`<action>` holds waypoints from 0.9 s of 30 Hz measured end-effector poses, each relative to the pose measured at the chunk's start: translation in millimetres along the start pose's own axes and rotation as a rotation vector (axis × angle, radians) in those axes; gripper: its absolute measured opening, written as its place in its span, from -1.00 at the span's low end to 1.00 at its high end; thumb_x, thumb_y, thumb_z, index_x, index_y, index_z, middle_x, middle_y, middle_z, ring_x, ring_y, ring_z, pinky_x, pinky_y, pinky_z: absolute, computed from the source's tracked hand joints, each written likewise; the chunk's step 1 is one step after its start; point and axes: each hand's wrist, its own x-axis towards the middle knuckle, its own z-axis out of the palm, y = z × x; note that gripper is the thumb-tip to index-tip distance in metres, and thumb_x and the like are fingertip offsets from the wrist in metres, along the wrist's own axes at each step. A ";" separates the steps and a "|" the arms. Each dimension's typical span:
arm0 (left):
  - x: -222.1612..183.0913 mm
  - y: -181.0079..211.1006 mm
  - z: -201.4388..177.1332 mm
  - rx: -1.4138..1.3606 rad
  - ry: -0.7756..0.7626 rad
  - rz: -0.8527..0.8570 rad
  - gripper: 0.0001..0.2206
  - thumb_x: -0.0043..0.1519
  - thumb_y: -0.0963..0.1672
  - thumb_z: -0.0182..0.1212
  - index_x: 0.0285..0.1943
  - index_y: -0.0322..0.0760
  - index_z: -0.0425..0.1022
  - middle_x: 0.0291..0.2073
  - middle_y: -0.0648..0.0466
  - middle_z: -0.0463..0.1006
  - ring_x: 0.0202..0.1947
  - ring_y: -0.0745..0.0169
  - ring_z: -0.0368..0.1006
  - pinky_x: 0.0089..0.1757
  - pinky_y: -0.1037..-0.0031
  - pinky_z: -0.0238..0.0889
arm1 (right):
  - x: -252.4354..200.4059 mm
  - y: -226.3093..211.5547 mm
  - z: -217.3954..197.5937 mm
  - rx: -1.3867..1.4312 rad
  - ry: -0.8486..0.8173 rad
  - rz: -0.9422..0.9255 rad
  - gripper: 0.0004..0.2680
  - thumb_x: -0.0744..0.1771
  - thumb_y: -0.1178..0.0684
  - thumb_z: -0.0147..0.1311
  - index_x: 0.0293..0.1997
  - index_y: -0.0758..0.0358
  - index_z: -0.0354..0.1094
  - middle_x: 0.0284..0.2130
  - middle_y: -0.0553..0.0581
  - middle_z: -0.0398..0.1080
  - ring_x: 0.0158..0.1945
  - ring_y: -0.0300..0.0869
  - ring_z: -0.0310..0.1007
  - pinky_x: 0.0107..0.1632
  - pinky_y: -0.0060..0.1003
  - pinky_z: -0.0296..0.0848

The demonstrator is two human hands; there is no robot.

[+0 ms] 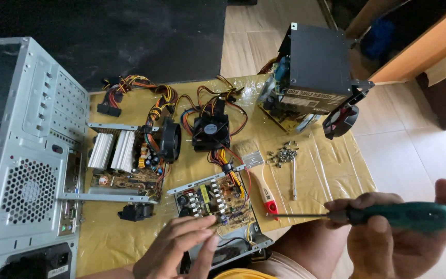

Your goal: A person is disassembling a computer power supply unit by removing screws from the internal circuit board and the outer casing using a manual screwdriver.

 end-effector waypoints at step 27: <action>-196.8 -173.4 -1.2 0.136 -0.253 -0.216 -0.17 -0.02 0.26 0.44 0.38 -0.11 0.39 0.30 0.05 0.50 0.35 -0.01 0.39 0.29 0.10 0.23 | 35.5 46.3 24.4 -0.083 -0.442 -0.470 -0.50 0.35 0.24 0.04 0.37 0.07 -0.25 -0.17 0.55 0.46 -0.24 0.23 0.71 -0.04 0.16 0.82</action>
